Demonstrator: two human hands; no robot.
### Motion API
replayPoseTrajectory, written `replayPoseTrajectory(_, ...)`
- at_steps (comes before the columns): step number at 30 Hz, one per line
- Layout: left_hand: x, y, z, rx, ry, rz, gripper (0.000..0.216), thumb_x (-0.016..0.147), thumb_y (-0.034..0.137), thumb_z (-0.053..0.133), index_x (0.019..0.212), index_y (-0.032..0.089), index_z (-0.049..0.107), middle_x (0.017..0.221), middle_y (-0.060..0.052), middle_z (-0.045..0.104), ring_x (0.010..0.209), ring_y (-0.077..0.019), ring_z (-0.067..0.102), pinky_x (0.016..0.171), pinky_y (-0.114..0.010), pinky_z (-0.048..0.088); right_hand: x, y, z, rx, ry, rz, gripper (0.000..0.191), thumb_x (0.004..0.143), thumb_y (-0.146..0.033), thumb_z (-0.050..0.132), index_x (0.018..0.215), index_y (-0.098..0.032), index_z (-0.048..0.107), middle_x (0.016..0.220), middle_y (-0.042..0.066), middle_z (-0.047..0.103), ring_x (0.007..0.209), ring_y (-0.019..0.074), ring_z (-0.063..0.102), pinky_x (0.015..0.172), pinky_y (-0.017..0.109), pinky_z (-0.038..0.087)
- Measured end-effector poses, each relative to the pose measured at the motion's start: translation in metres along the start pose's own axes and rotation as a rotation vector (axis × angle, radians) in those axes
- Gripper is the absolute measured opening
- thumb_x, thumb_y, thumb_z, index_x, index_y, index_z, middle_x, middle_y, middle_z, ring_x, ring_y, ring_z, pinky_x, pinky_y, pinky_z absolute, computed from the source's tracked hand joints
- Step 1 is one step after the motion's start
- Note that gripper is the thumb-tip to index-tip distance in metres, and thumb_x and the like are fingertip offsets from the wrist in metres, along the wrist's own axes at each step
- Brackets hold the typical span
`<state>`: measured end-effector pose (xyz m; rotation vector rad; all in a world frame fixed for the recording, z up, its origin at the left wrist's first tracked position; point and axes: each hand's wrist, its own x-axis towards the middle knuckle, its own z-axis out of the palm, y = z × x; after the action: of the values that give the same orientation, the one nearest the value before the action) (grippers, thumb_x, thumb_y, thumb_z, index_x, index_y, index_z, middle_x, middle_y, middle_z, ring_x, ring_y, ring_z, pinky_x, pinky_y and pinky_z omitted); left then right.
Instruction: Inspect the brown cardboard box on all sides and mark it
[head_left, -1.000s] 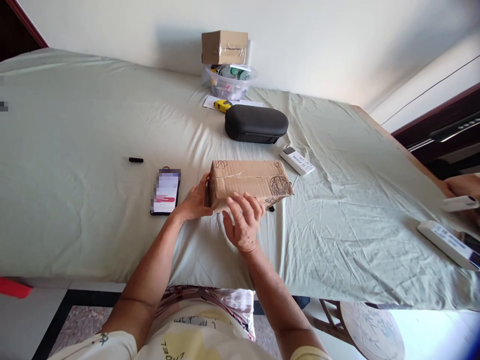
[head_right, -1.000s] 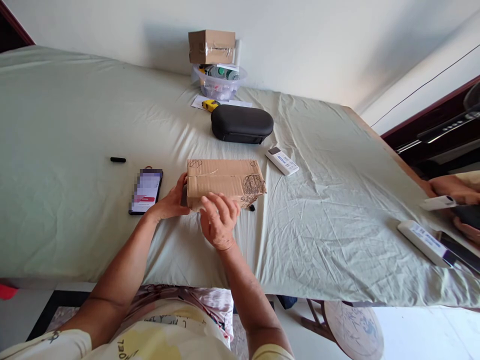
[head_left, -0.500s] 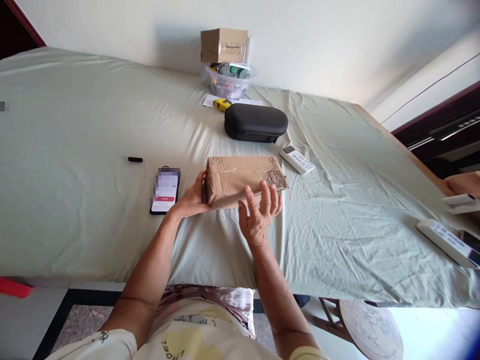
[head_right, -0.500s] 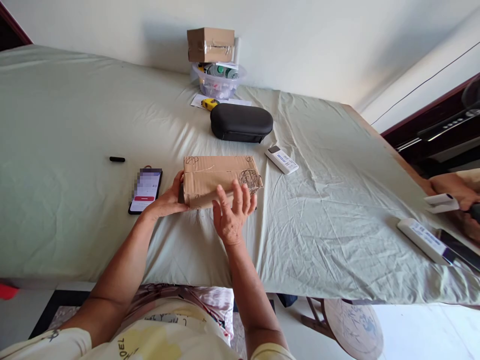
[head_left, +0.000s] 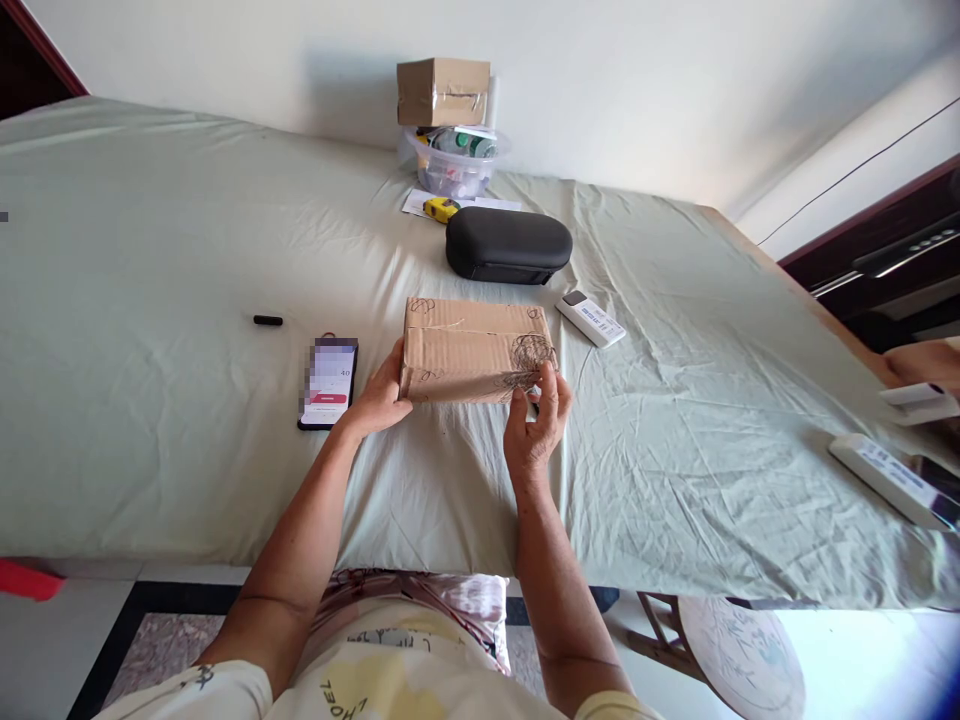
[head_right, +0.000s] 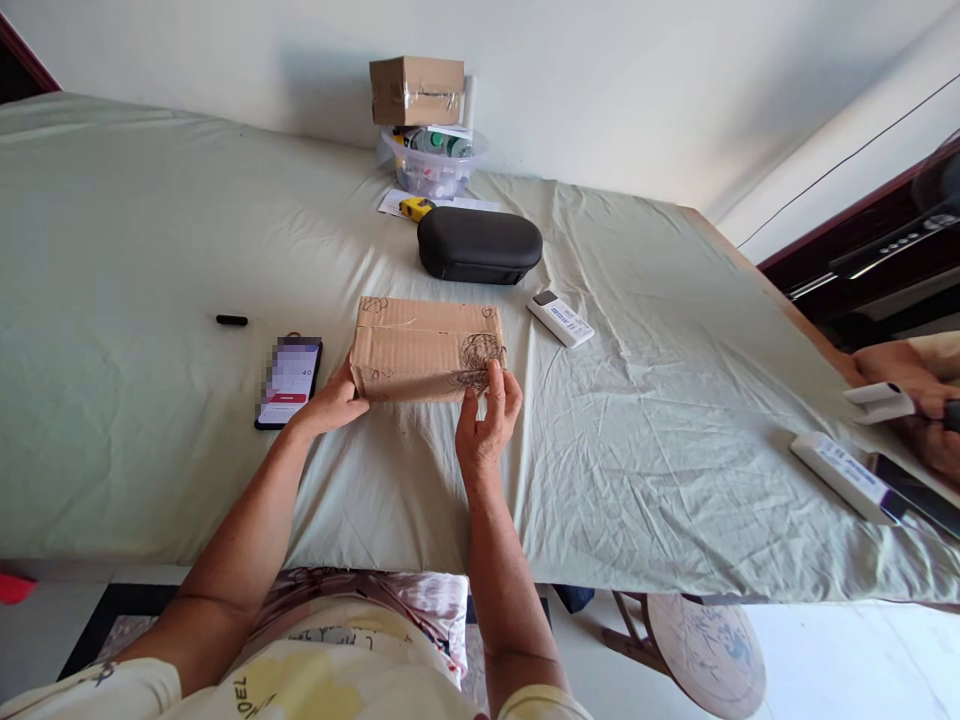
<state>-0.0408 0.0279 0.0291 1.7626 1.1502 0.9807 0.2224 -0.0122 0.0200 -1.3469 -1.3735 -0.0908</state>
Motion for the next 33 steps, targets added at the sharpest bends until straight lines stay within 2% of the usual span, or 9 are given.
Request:
replayPoseTrajectory(2, 0.001, 0.004, 0.003, -0.016, 0.018, -0.001, 0.113, 0.077, 0.017, 0.076, 0.173, 0.027, 0.017, 0.169, -0.015, 0.044, 0.158, -0.0410, 0.042, 0.134, -0.063, 0.029, 0.000, -0.003, 0.001, 0.008, -0.007, 0.020, 0.058, 0.103, -0.034, 0.055, 0.160, -0.032, 0.048, 0.138, 0.014, 0.062, 0.124, 0.0264, 0.066, 0.094, 0.046, 0.064)
replayPoseTrajectory(4, 0.001, 0.006, 0.005, -0.100, 0.036, 0.003, 0.116, 0.083, 0.031, 0.080, 0.174, 0.027, 0.007, 0.173, -0.016, 0.037, 0.161, -0.0388, 0.037, 0.135, -0.061, 0.029, -0.001, -0.005, 0.001, 0.021, -0.012, 0.032, 0.063, 0.103, -0.035, 0.055, 0.164, -0.032, 0.042, 0.137, 0.014, 0.064, 0.121, 0.0256, 0.067, 0.091, 0.044, 0.065)
replayPoseTrajectory(7, 0.002, 0.006, 0.009, -0.229, 0.091, 0.018, 0.118, 0.091, 0.053, 0.077, 0.173, 0.029, -0.004, 0.178, -0.015, 0.028, 0.164, -0.0339, 0.033, 0.136, -0.056, 0.028, -0.003, -0.006, 0.004, 0.032, -0.017, 0.035, 0.065, 0.102, -0.034, 0.054, 0.166, -0.032, 0.039, 0.140, 0.015, 0.065, 0.122, 0.0256, 0.068, 0.090, 0.043, 0.065)
replayPoseTrajectory(10, 0.004, 0.004, 0.012, -0.240, 0.116, 0.036, 0.112, 0.094, 0.062, 0.070, 0.173, 0.030, -0.002, 0.179, -0.013, 0.028, 0.164, -0.0313, 0.034, 0.137, -0.051, 0.028, -0.005, -0.005, 0.006, 0.008, -0.034, 0.054, 0.066, 0.101, -0.033, 0.055, 0.166, -0.032, 0.040, 0.144, 0.015, 0.064, 0.126, 0.0260, 0.067, 0.092, 0.044, 0.066)
replayPoseTrajectory(16, 0.007, -0.004, 0.014, -0.237, 0.152, 0.028, 0.109, 0.093, 0.068, 0.068, 0.174, 0.029, 0.004, 0.180, -0.013, 0.026, 0.165, -0.0318, 0.034, 0.137, -0.050, 0.028, -0.009, -0.002, 0.009, 0.005, -0.109, 0.109, 0.063, 0.098, -0.031, 0.056, 0.160, -0.031, 0.048, 0.140, 0.015, 0.065, 0.125, 0.0257, 0.066, 0.090, 0.043, 0.066)
replayPoseTrajectory(22, 0.009, -0.006, 0.012, -0.320, 0.163, 0.044, 0.107, 0.091, 0.070, 0.070, 0.172, 0.027, 0.013, 0.172, -0.017, 0.041, 0.161, -0.0331, 0.040, 0.135, -0.052, 0.031, -0.012, 0.007, 0.014, 0.009, -0.202, 0.181, 0.060, 0.094, -0.030, 0.056, 0.154, -0.027, 0.054, 0.140, 0.015, 0.067, 0.121, 0.0261, 0.067, 0.085, 0.041, 0.065)
replayPoseTrajectory(29, 0.010, -0.004, 0.011, -0.345, 0.198, 0.057, 0.108, 0.088, 0.072, 0.072, 0.171, 0.029, 0.017, 0.166, -0.016, 0.050, 0.159, -0.0331, 0.044, 0.133, -0.052, 0.034, -0.022, 0.030, 0.023, -0.100, -0.304, 0.161, 0.054, 0.088, -0.033, 0.061, 0.141, -0.022, 0.061, 0.123, 0.016, 0.073, 0.114, 0.0293, 0.067, 0.102, 0.054, 0.058)
replayPoseTrajectory(33, 0.010, -0.004, 0.011, -0.341, 0.206, 0.050, 0.109, 0.088, 0.074, 0.071, 0.171, 0.029, 0.017, 0.166, -0.016, 0.051, 0.158, -0.0323, 0.045, 0.132, -0.051, 0.036, -0.024, 0.032, 0.023, -0.157, -0.340, 0.193, 0.054, 0.085, -0.034, 0.061, 0.137, -0.021, 0.061, 0.117, 0.016, 0.075, 0.112, 0.0321, 0.067, 0.102, 0.059, 0.055)
